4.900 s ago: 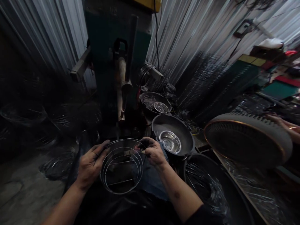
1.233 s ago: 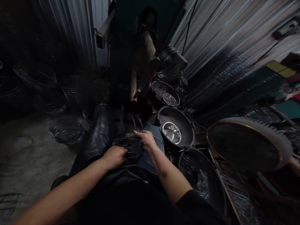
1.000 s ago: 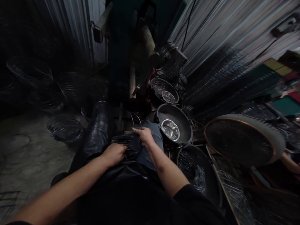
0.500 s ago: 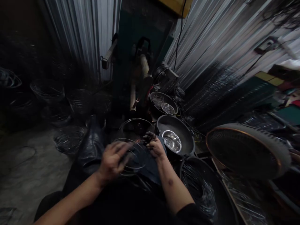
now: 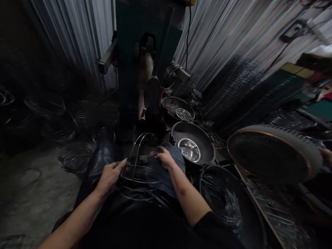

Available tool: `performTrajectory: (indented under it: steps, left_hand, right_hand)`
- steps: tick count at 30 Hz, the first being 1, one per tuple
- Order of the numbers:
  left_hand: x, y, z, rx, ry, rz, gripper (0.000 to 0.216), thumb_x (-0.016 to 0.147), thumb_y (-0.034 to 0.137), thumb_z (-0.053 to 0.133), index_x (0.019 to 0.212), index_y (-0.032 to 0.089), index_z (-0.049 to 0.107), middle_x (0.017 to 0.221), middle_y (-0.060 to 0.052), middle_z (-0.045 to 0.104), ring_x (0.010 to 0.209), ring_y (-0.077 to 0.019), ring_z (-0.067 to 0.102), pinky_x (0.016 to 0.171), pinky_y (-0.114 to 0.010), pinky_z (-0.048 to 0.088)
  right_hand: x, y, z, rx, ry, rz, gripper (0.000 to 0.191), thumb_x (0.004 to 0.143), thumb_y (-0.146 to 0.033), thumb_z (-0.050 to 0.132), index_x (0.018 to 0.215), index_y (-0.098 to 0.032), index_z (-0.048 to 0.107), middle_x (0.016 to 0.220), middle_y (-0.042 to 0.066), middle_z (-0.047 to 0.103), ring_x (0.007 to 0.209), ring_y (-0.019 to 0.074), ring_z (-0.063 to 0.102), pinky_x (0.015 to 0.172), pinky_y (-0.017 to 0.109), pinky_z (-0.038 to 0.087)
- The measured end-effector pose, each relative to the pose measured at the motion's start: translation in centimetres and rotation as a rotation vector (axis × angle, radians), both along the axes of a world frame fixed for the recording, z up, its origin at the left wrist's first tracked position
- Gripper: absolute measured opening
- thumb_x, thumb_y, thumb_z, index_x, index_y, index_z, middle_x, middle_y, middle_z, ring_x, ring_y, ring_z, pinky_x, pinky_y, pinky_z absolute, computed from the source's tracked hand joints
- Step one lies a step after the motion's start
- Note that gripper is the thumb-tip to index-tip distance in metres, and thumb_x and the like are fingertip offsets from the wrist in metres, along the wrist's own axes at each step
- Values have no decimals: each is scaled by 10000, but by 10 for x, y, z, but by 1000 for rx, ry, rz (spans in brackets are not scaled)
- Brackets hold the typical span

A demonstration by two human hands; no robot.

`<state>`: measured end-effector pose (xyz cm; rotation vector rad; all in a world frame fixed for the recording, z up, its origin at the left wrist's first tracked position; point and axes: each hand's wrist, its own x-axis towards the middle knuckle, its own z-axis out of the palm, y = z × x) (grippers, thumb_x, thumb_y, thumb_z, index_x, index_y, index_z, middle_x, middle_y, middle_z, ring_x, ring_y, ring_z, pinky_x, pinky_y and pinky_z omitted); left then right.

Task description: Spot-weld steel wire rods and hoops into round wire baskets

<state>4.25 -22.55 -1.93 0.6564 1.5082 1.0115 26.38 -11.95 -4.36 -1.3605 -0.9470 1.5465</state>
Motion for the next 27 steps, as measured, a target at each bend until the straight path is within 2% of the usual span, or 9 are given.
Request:
performTrajectory:
  steps: [3, 5, 8, 11, 14, 17, 23, 25, 27]
  left_hand:
    - [-1, 3, -8, 51, 174, -5, 556, 665, 648, 636, 882, 144, 720, 843, -64, 739, 812, -236, 685, 704, -284, 527]
    - [1, 6, -14, 72, 245, -66, 551, 683, 652, 620, 903, 156, 721, 881, -59, 739, 865, -241, 680, 733, -278, 519]
    - [4, 8, -17, 73, 301, -143, 579, 704, 672, 582, 932, 157, 717, 908, -68, 737, 899, -255, 676, 763, -290, 512]
    - [6, 7, -16, 96, 392, -238, 581, 753, 674, 511, 951, 166, 713, 955, -78, 731, 958, -263, 663, 831, -309, 496]
    - [6, 5, -14, 127, 456, -270, 546, 790, 633, 481, 996, 182, 707, 1055, -82, 710, 1063, -274, 622, 929, -343, 454]
    - [6, 2, -13, 167, 473, -281, 589, 817, 605, 435, 1128, 157, 659, 1179, -93, 660, 1149, -256, 576, 1001, -343, 414]
    - [3, -6, -9, 223, 549, -385, 635, 854, 533, 369, 1317, 128, 522, 1347, -91, 540, 1268, -230, 481, 1079, -349, 354]
    - [2, -11, -4, 185, 679, -471, 615, 862, 509, 370, 1348, 155, 495, 1359, -92, 528, 1262, -268, 485, 1060, -409, 377]
    - [0, -14, 3, 128, 841, -493, 589, 861, 496, 392, 1352, 188, 496, 1320, -108, 561, 1197, -331, 536, 983, -492, 431]
  right_hand:
    - [1, -20, 10, 75, -14, -79, 340, 471, -123, 591, 801, -198, 570, 729, -35, 632, 737, 141, 589, 642, 216, 430]
    - [-4, -35, 22, 67, 52, 2, 344, 492, -140, 627, 832, -188, 600, 769, -15, 661, 745, 141, 601, 663, 221, 434]
    - [-18, -55, 41, -53, 222, 225, 331, 519, -182, 673, 844, -165, 620, 754, 18, 682, 650, 143, 610, 622, 241, 435]
    - [-30, -66, 51, -82, 272, 278, 283, 523, -227, 720, 782, -152, 636, 674, 6, 663, 548, 117, 575, 580, 236, 428]
    - [-38, -65, 48, -23, 220, 187, 279, 472, -229, 767, 720, -158, 659, 607, -21, 630, 545, 108, 553, 567, 224, 422]
    - [-41, -59, 39, 42, 209, 132, 283, 432, -200, 785, 694, -168, 681, 621, -27, 634, 584, 108, 554, 587, 218, 431]
    - [-37, -58, 32, 106, 183, 185, 318, 439, -197, 787, 745, -186, 702, 712, -15, 671, 669, 139, 590, 675, 263, 480]
    - [-33, -61, 32, 157, 128, 245, 321, 461, -202, 790, 772, -189, 711, 738, -15, 677, 709, 147, 602, 732, 282, 486]
    - [-29, -64, 32, 185, 96, 297, 316, 490, -210, 787, 798, -192, 718, 760, -16, 683, 733, 150, 609, 770, 293, 483]
